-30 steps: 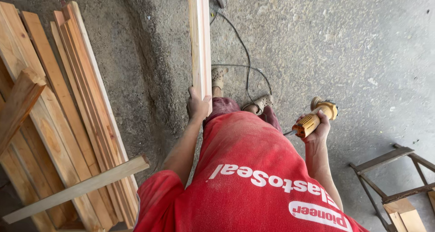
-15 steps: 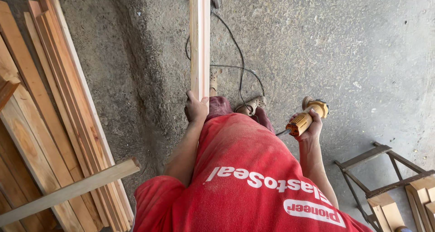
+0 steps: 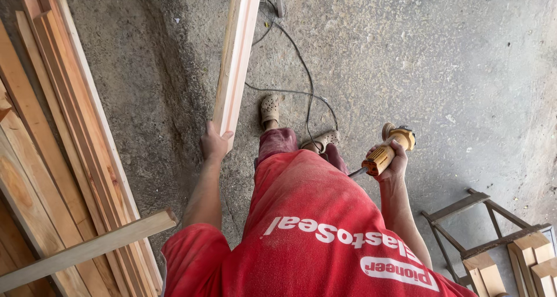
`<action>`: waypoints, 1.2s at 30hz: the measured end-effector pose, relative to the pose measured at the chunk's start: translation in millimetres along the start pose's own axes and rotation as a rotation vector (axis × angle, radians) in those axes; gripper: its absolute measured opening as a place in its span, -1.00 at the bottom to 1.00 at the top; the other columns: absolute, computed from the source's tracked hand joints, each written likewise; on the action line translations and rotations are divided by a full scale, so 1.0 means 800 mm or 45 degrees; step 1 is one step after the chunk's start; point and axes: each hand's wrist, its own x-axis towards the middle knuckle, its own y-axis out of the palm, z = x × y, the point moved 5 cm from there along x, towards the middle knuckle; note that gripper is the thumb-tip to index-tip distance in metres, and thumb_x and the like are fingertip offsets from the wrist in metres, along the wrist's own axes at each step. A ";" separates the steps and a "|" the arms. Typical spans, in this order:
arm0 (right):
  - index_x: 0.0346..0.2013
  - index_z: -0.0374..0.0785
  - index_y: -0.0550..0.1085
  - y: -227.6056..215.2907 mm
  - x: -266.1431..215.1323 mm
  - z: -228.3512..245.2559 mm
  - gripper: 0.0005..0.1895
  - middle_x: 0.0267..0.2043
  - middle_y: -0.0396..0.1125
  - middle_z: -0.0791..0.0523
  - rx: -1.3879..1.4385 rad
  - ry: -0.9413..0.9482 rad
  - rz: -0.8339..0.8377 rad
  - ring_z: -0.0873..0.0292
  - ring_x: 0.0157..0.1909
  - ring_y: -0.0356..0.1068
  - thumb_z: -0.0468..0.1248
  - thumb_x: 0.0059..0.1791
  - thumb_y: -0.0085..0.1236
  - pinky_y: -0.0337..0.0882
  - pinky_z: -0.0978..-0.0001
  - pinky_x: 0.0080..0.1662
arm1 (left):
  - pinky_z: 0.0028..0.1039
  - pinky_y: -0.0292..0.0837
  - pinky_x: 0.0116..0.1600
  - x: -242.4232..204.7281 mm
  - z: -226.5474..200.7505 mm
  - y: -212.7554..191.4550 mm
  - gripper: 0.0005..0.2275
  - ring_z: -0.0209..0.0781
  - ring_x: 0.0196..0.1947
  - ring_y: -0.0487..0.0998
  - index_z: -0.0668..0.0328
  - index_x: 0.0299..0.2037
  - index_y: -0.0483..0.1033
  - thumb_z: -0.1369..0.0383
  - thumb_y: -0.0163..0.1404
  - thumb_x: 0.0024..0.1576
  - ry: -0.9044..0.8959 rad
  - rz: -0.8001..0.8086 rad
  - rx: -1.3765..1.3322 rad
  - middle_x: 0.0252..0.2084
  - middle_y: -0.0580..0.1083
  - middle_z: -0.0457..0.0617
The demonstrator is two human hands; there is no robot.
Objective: The person sands a long wooden plank using a handheld electric sander. They hold the plank on a metal stand, move the sander along its length, and flip the plank to sand both sides.
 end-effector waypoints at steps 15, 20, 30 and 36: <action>0.04 -0.41 0.29 0.097 0.007 -0.074 -0.50 -0.27 0.34 -0.04 0.045 0.005 0.016 0.02 -0.29 0.42 -0.04 0.03 0.05 0.52 0.16 -0.22 | -0.18 0.59 0.06 0.010 0.007 -0.068 -0.30 0.06 -0.06 0.67 0.29 0.32 0.24 0.29 0.29 -0.02 0.023 0.482 -0.326 0.05 0.57 0.23; 0.05 -0.42 0.29 0.139 -0.012 -0.082 -0.51 -0.20 0.33 -0.03 0.068 -0.096 0.112 0.05 -0.24 0.42 -0.09 0.02 0.08 0.53 0.18 -0.16 | -0.23 0.47 0.21 0.087 0.063 -0.009 -0.33 0.02 0.12 0.55 0.29 0.32 0.26 0.40 0.30 -0.01 -0.002 0.810 -0.760 0.15 0.51 0.24; 0.20 -0.44 0.30 0.171 -0.073 -0.042 -0.38 -0.10 0.34 -0.01 0.157 -0.294 0.479 0.05 -0.14 0.45 -0.13 -0.04 0.20 0.56 0.19 0.01 | -0.01 0.40 0.25 0.065 0.026 -0.023 0.23 0.16 0.26 0.38 -0.07 0.52 -0.35 0.24 0.44 -0.25 -0.062 0.500 -0.258 0.43 0.10 0.26; 0.20 -0.43 0.29 0.184 -0.063 -0.025 -0.35 -0.11 0.36 0.00 0.117 -0.319 0.587 0.06 -0.13 0.46 -0.10 -0.04 0.23 0.56 0.20 0.00 | 0.30 -0.01 0.35 0.016 -0.030 -0.026 0.32 0.50 0.40 -0.03 -0.49 0.48 -0.45 0.08 0.51 -0.33 0.071 0.139 0.136 0.52 -0.29 0.33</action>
